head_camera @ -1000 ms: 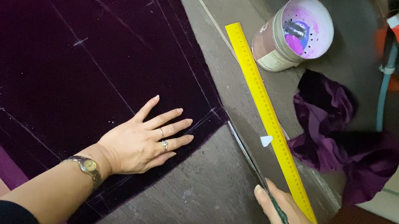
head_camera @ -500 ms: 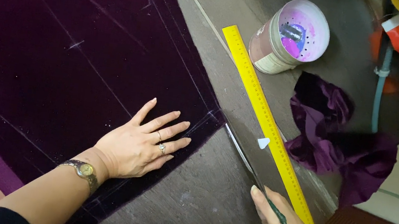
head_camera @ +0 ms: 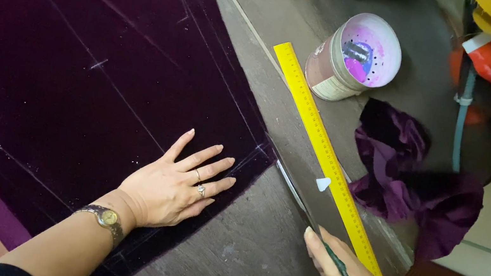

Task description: Cutting a garment pattern from velvet fabric using shears and measuring with a ruler

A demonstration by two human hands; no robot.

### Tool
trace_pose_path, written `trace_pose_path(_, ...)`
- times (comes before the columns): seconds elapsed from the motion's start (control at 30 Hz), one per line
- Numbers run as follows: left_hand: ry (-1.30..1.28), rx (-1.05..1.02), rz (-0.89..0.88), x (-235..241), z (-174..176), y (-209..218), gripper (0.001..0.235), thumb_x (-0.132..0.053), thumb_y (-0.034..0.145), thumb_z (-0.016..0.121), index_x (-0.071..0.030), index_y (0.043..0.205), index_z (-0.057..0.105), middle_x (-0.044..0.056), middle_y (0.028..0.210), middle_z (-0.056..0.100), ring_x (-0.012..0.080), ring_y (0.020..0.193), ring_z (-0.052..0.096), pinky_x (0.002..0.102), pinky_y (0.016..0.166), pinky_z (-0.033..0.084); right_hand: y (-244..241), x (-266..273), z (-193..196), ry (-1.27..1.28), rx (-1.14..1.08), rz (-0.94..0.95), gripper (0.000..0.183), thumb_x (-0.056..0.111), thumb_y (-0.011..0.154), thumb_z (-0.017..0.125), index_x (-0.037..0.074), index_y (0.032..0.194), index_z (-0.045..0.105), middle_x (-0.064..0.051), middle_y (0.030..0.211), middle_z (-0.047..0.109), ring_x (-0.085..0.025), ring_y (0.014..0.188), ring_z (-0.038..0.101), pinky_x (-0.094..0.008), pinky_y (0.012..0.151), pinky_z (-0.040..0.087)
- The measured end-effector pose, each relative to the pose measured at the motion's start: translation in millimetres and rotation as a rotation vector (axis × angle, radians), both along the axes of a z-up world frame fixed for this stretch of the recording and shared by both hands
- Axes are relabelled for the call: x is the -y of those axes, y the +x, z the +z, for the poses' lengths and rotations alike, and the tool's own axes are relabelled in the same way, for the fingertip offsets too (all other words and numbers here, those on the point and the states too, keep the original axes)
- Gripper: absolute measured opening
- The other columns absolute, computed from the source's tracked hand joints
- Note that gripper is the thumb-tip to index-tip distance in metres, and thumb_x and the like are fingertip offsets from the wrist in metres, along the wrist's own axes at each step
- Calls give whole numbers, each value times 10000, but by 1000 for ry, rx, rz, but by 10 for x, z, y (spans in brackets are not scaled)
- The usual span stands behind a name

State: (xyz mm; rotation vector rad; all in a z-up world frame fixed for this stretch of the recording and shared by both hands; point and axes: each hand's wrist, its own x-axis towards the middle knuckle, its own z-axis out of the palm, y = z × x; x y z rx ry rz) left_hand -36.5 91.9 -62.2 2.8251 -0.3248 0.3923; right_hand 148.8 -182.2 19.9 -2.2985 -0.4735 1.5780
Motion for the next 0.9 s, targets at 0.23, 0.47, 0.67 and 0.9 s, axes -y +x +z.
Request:
trace_pose_path(0.23, -7, -28, -6, 2, 16, -4, 475, -405, 933, 440, -212, 1362, 509, 75, 1449, 446, 336, 1361, 363, 656, 1100, 167, -4, -62, -35, -113, 144, 93, 480, 585, 931, 304, 153, 747, 405, 0, 672, 469, -130, 627, 437, -280, 623, 368)
trace_pose_path(0.47, 8, -25, 0, 2, 0, -2, 480, -414, 922, 452, -227, 1360, 512, 66, 1448, 451, 326, 1361, 367, 654, 1102, 172, 9, -23, -45, -61, 126, 104, 464, 568, 936, 326, 153, 742, 396, 10, 679, 450, -124, 607, 426, -278, 600, 384)
trace_pose_path(0.67, -18, -7, -5, 1, 35, 0, 470, -398, 921, 472, -204, 1344, 534, 83, 1424, 477, 337, 1349, 384, 658, 1094, 182, -13, -36, -25, -29, 17, -35, 486, 555, 953, 356, 127, 728, 400, 3, 612, 372, -109, 497, 319, -256, 446, 295)
trace_pose_path(0.9, -37, -35, -16, -1, 6, -5, 470, -398, 937, 438, -207, 1360, 515, 79, 1441, 452, 341, 1356, 361, 662, 1096, 153, 21, -50, -40, 17, -90, -196, 440, 511, 979, 434, 159, 736, 330, 24, 642, 330, -85, 521, 291, -236, 455, 247)
